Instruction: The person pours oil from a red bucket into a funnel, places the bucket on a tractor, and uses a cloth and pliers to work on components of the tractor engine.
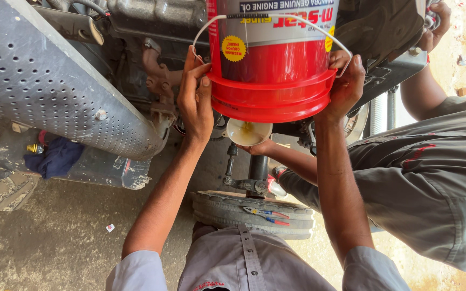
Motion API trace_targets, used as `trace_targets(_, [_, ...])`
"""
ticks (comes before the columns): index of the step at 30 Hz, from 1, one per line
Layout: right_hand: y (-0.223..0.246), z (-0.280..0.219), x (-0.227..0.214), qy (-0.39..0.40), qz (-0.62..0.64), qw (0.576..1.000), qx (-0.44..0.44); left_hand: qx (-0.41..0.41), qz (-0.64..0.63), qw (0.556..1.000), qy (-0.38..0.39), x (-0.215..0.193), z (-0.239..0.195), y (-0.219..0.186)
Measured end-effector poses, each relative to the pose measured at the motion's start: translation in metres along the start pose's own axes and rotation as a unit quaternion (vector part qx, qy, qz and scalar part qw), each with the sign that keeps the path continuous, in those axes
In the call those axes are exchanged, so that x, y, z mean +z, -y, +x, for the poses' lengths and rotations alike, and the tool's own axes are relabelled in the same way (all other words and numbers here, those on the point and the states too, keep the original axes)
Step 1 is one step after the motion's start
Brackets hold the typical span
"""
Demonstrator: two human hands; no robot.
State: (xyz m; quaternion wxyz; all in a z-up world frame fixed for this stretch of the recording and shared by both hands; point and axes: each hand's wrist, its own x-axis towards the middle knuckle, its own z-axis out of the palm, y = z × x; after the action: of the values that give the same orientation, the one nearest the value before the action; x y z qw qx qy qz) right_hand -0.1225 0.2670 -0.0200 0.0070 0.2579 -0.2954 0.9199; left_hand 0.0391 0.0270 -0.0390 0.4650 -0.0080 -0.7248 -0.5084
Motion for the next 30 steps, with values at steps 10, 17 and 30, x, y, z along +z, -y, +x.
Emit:
trace_targets(10, [0.003,-0.021,-0.009,-0.013,0.017,1.000,0.010,0.009,-0.019,0.999,0.028,-0.001,-0.009,-0.001])
trace_targets(17, [0.005,-0.038,-0.015,-0.031,0.011,0.999,0.002,-0.011,-0.071,0.995,0.072,-0.002,-0.013,-0.002])
trace_targets(30, [0.009,-0.063,-0.020,-0.035,0.021,0.999,-0.023,-0.022,-0.107,0.989,0.103,-0.012,-0.024,-0.008])
